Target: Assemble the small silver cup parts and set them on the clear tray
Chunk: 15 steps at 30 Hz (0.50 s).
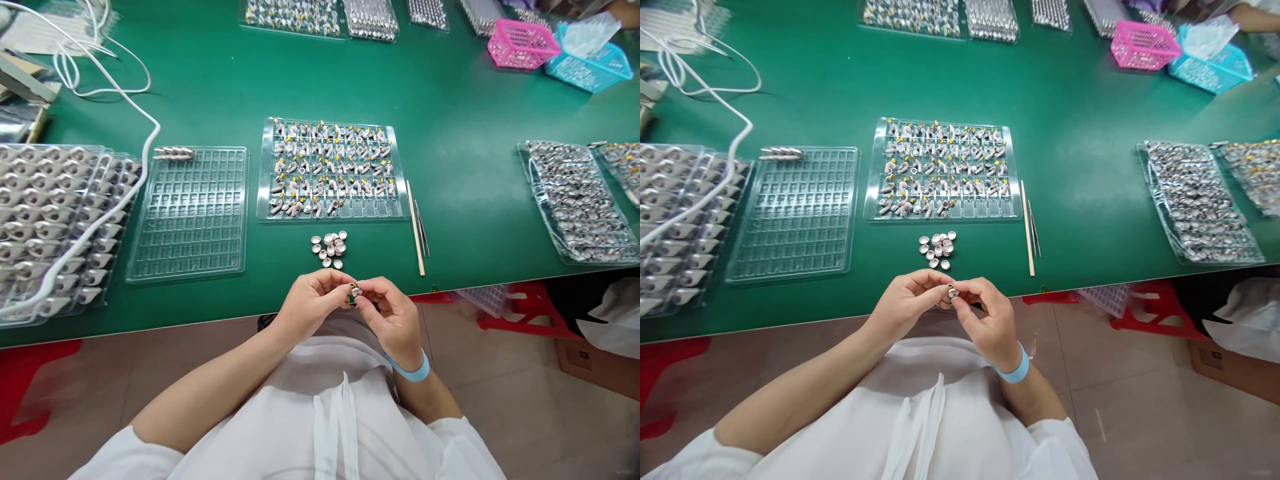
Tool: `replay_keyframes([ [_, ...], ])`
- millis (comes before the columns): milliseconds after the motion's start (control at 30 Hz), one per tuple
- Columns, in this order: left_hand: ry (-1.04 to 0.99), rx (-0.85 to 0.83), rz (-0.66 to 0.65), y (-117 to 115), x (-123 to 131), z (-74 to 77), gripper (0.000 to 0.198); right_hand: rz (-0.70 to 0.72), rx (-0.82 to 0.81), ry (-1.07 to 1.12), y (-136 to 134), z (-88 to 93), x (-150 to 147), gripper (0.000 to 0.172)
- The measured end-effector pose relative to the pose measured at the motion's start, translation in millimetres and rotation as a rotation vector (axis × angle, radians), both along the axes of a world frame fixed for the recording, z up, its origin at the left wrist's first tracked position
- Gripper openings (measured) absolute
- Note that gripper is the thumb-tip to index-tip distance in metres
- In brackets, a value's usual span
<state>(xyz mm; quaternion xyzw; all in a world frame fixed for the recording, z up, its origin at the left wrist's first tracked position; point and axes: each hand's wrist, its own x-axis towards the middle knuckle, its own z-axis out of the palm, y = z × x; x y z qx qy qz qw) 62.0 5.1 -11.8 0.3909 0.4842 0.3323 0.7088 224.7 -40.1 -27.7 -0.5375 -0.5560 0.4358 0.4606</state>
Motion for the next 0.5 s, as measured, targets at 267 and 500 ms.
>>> replay_keyframes([
  [267, -0.020, -0.029, -0.021, 0.6, -0.5, 1.5, 0.017, -0.033, 0.153, -0.137, 0.2, -0.6, -1.8, 0.019],
  [500, 0.005, 0.019, -0.104, 0.1, -6.1, -2.1, 0.021, 0.019, -0.044, -0.023, 4.7, 4.6, 9.0, 0.013],
])
